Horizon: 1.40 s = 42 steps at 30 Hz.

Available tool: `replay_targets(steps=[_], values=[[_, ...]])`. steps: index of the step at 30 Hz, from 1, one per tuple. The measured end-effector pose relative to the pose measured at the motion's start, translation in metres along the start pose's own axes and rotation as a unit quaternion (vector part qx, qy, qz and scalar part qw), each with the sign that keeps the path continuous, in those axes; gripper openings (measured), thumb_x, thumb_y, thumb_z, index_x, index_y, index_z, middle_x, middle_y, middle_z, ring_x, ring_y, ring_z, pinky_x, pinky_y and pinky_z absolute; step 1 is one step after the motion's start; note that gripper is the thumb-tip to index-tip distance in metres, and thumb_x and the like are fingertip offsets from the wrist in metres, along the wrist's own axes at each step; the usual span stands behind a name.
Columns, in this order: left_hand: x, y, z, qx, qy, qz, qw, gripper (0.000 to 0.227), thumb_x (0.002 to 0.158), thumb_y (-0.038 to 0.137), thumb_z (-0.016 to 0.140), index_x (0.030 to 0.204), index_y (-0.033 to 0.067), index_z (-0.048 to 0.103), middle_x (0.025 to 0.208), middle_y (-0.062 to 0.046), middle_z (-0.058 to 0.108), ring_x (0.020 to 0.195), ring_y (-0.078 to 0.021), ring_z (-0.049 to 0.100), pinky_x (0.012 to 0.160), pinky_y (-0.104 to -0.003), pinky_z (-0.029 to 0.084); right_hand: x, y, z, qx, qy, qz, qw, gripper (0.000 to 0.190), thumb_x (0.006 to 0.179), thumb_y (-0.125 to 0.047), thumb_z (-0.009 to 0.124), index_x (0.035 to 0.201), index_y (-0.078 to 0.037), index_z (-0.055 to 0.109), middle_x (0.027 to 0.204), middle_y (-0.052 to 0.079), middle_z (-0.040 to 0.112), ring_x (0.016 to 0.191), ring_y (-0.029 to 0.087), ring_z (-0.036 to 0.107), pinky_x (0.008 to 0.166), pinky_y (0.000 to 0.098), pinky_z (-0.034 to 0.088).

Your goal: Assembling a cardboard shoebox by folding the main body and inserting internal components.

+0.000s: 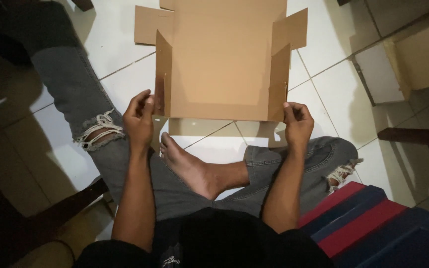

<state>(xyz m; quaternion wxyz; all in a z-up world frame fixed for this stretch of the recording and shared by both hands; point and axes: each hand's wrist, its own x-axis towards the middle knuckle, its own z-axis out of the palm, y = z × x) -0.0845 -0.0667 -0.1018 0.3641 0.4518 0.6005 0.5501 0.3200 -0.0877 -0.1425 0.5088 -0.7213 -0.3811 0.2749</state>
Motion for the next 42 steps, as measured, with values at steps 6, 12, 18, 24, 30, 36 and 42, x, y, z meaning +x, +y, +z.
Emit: replay_targets(steps=[6,12,18,24,30,36,42], values=[[-0.007,-0.009,0.012,0.035,-0.059,-0.043,0.997,0.038,0.087,0.015,0.085,0.121,0.0051,0.072,0.109,-0.017,0.071,0.097,-0.0302,0.071,0.077,-0.036,0.057,-0.003,-0.011,0.001,-0.034,0.022,-0.009,0.999,0.015,0.097,-0.021,0.082,0.103,-0.009,0.075,0.085,0.008,0.069,0.079,0.018,0.066,0.071,0.0357,0.056],[-0.023,-0.018,0.028,0.098,-0.105,-0.034,0.989,0.030,0.078,0.008,0.084,0.107,0.0087,0.077,0.095,-0.012,0.074,0.083,-0.0270,0.076,0.068,-0.032,0.060,0.002,-0.005,-0.010,-0.210,0.121,-0.135,0.961,0.031,0.092,-0.018,0.085,0.115,-0.004,0.069,0.100,0.018,0.069,0.095,0.038,0.071,0.075,0.0429,0.061],[-0.037,-0.002,0.047,0.025,-0.124,-0.136,0.983,0.035,0.075,0.008,0.084,0.109,0.0060,0.075,0.095,-0.013,0.072,0.081,-0.0200,0.075,0.068,-0.027,0.061,-0.041,-0.097,0.032,-0.108,-0.002,-0.190,0.976,0.036,0.102,-0.008,0.069,0.135,0.003,0.057,0.129,0.027,0.061,0.126,0.042,0.057,0.108,0.0611,0.039],[-0.044,0.009,0.044,-0.032,-0.136,-0.239,0.961,0.043,0.082,0.022,0.089,0.118,0.0045,0.072,0.105,-0.018,0.073,0.082,-0.0191,0.073,0.072,-0.029,0.061,-0.092,-0.119,0.090,-0.158,-0.421,-0.173,0.876,0.054,0.084,-0.022,0.080,0.131,0.000,0.065,0.113,0.023,0.074,0.108,0.043,0.071,0.101,0.0563,0.050],[-0.044,0.047,0.031,-0.058,-0.165,-0.300,0.938,0.045,0.084,0.027,0.088,0.119,0.0026,0.073,0.106,-0.021,0.072,0.087,-0.0226,0.073,0.072,-0.034,0.063,-0.097,-0.100,0.107,-0.222,-0.417,-0.180,0.863,0.039,0.095,-0.031,0.072,0.131,-0.015,0.067,0.112,0.005,0.078,0.111,0.026,0.071,0.118,0.0517,0.029],[-0.032,-0.011,0.027,-0.045,-0.135,-0.324,0.935,0.037,0.086,0.030,0.085,0.113,0.0081,0.074,0.094,-0.014,0.074,0.075,-0.0169,0.072,0.061,-0.032,0.065,-0.100,-0.111,0.112,-0.242,-0.429,-0.163,0.855,0.041,0.097,-0.033,0.069,0.135,-0.017,0.065,0.114,0.006,0.077,0.112,0.028,0.071,0.118,0.0547,0.025],[-0.035,0.016,0.026,-0.070,-0.127,-0.301,0.943,0.030,0.086,0.023,0.082,0.109,0.0043,0.077,0.090,-0.016,0.072,0.076,-0.0175,0.067,0.070,-0.032,0.063,-0.099,-0.130,0.114,-0.264,-0.461,-0.126,0.838,0.048,0.098,-0.030,0.064,0.142,-0.013,0.058,0.120,0.011,0.076,0.116,0.031,0.070,0.114,0.0532,0.028]])
